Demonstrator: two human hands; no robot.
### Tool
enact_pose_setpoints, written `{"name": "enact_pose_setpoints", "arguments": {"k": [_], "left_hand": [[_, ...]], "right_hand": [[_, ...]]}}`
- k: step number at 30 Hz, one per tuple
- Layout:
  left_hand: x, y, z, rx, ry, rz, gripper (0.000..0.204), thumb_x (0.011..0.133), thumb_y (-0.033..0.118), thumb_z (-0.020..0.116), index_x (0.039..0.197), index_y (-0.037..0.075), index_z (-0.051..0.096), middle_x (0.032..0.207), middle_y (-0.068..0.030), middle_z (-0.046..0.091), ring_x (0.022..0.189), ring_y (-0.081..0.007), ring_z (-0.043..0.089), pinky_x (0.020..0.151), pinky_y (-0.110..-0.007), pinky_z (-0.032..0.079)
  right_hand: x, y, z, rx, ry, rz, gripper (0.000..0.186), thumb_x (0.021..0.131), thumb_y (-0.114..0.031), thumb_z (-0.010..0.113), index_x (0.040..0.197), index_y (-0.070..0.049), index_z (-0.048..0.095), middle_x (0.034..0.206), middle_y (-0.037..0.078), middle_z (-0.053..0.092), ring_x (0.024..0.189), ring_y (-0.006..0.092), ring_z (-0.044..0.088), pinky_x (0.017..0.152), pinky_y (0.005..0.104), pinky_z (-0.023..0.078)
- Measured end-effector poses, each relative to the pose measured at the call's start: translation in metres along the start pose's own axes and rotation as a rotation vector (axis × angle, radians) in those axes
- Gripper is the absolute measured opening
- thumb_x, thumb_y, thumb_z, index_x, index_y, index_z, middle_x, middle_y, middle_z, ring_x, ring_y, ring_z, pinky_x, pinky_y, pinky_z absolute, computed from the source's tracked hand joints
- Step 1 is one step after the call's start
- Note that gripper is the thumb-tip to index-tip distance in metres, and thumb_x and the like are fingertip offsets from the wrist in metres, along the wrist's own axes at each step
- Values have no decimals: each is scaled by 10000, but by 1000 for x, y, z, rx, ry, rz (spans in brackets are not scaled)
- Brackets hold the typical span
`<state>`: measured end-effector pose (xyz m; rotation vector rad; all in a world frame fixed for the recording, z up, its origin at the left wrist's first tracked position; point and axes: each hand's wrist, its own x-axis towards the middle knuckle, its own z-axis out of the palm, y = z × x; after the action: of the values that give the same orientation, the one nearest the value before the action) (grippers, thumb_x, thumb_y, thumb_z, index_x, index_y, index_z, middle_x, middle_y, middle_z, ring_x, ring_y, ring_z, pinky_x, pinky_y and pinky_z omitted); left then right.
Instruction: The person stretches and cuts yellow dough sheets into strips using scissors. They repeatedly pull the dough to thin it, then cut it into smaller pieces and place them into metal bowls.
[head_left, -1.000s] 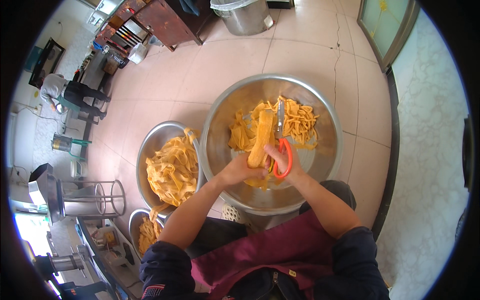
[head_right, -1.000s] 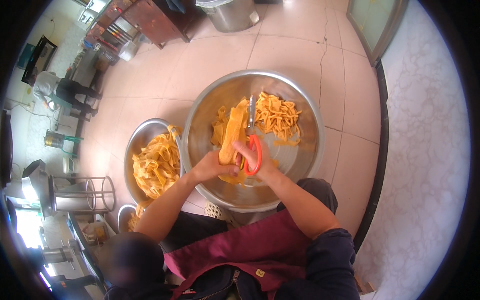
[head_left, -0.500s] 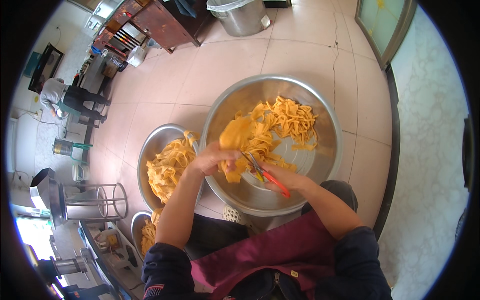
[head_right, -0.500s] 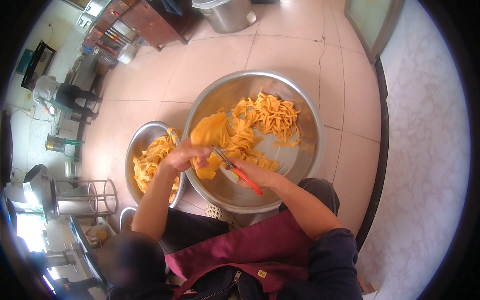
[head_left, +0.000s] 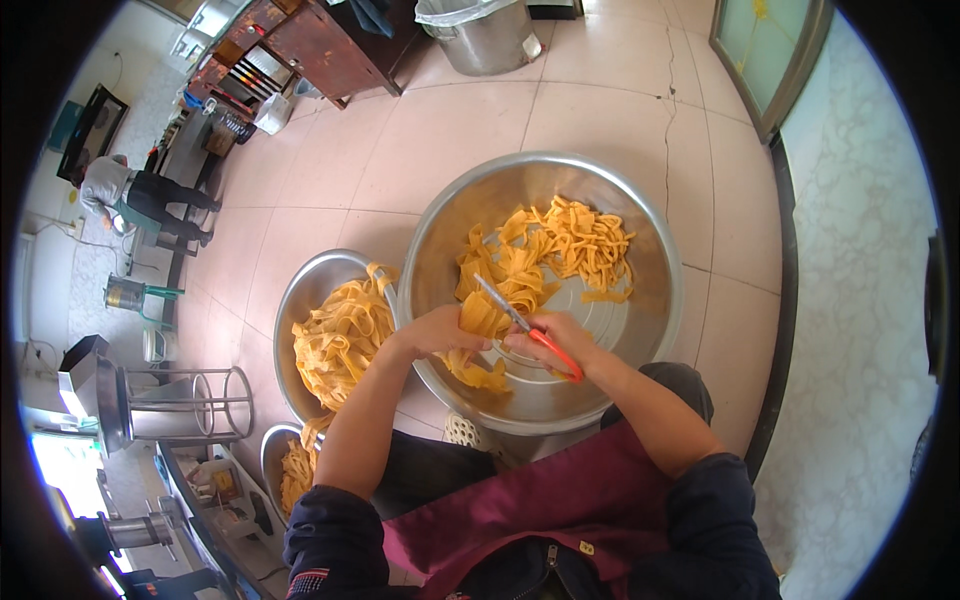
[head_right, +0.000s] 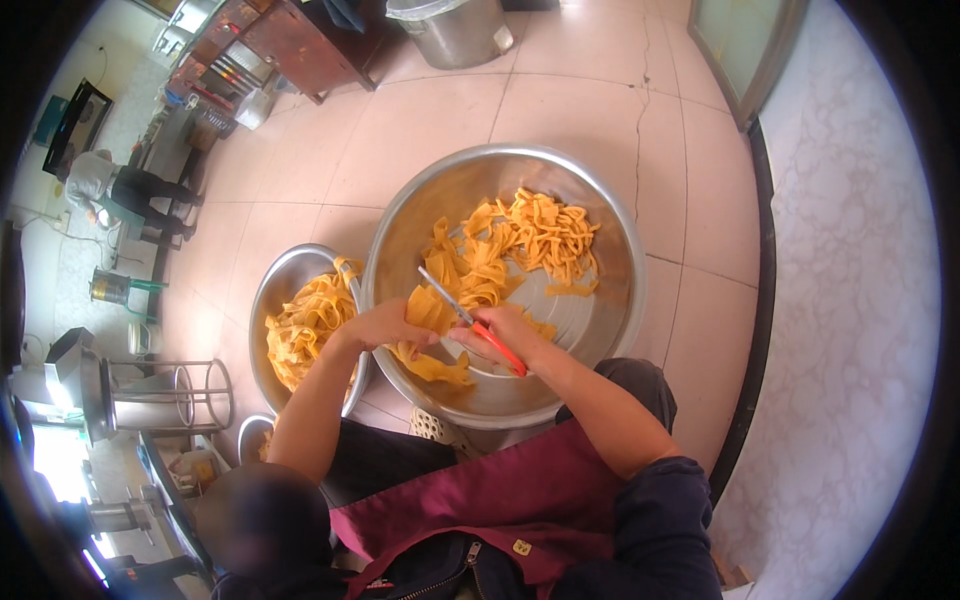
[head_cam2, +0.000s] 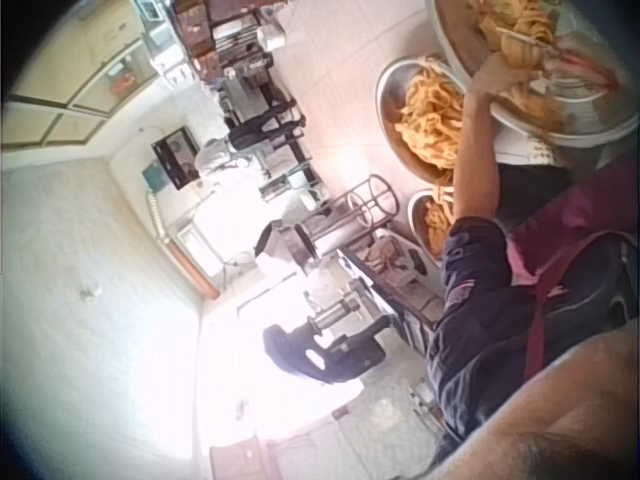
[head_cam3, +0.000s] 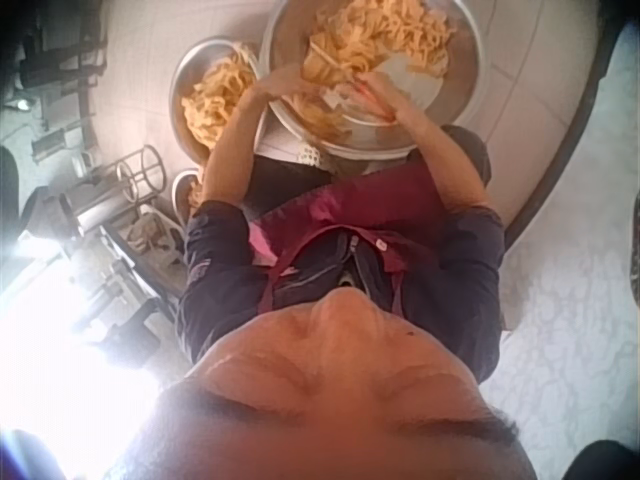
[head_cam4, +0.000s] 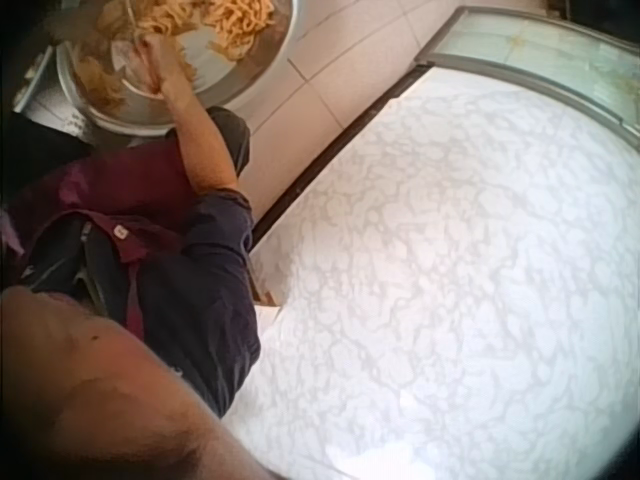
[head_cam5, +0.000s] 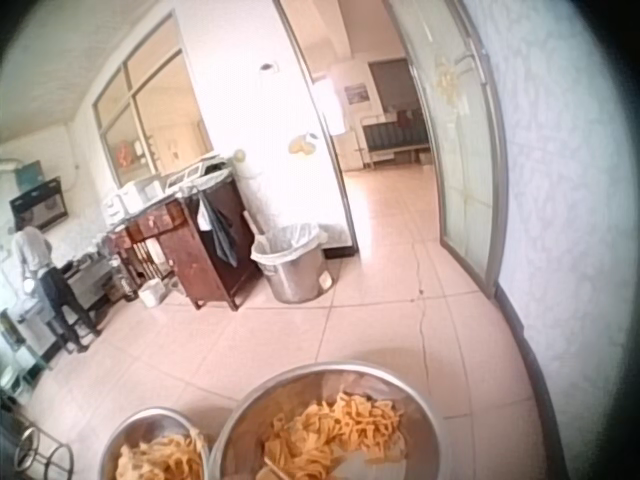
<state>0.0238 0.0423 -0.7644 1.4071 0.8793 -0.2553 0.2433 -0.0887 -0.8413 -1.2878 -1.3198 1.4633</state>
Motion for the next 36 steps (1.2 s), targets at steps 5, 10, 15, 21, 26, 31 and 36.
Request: {"name": "enact_pose_setpoints", "arguments": {"k": [5,10,15,21,26,31,36], "left_hand": [[6,25,25,-298,175,164,413,1011,311,669,1278,15,558,1070,-85,670,914,-181,666,813,-344,552],[21,27,71,-694,416,471,509,1069,271,568,1454,-1,375,1422,-153,502,1316,-255,521,1097,-405,448],[38,-14,62,-201,445,630,1051,872,373,851,1582,-13,178,1497,-171,463,1426,-251,427,1185,-402,367],[26,10,65,6,233,251,767,859,287,851,1443,-24,463,1260,-116,648,1190,-180,608,1009,-354,506],[29,-5,29,-333,189,132,460,926,119,691,1352,-6,568,1114,-91,704,998,-173,701,879,-340,575],[16,2,1,-520,218,152,305,921,71,658,1212,2,602,979,-72,681,840,-165,689,795,-315,572],[4,9,-24,-523,280,274,116,928,80,641,999,-12,642,875,-72,651,710,-158,627,680,-306,520]], "right_hand": [[10,-1,3,258,210,-377,642,877,-227,854,1402,-16,551,948,42,706,790,136,659,649,297,510],[7,-23,-3,412,90,-84,695,859,-229,870,1422,-22,519,1023,33,684,851,105,654,694,250,513],[5,-20,-2,587,92,-62,519,932,-191,773,1357,2,546,1131,73,684,971,130,668,800,288,546],[1,-24,-13,705,249,-100,469,974,-186,703,1354,5,507,1127,100,679,974,188,699,796,311,587],[6,-16,-10,899,343,-96,447,1016,-139,601,1399,17,430,1066,142,691,870,224,730,753,316,610],[1,0,-31,471,69,109,417,1026,-111,535,1423,-16,450,1049,161,693,712,189,701,686,303,588],[-4,13,-10,297,-138,-20,563,952,-25,544,1500,-36,414,1103,122,669,763,136,664,677,279,540]]}}
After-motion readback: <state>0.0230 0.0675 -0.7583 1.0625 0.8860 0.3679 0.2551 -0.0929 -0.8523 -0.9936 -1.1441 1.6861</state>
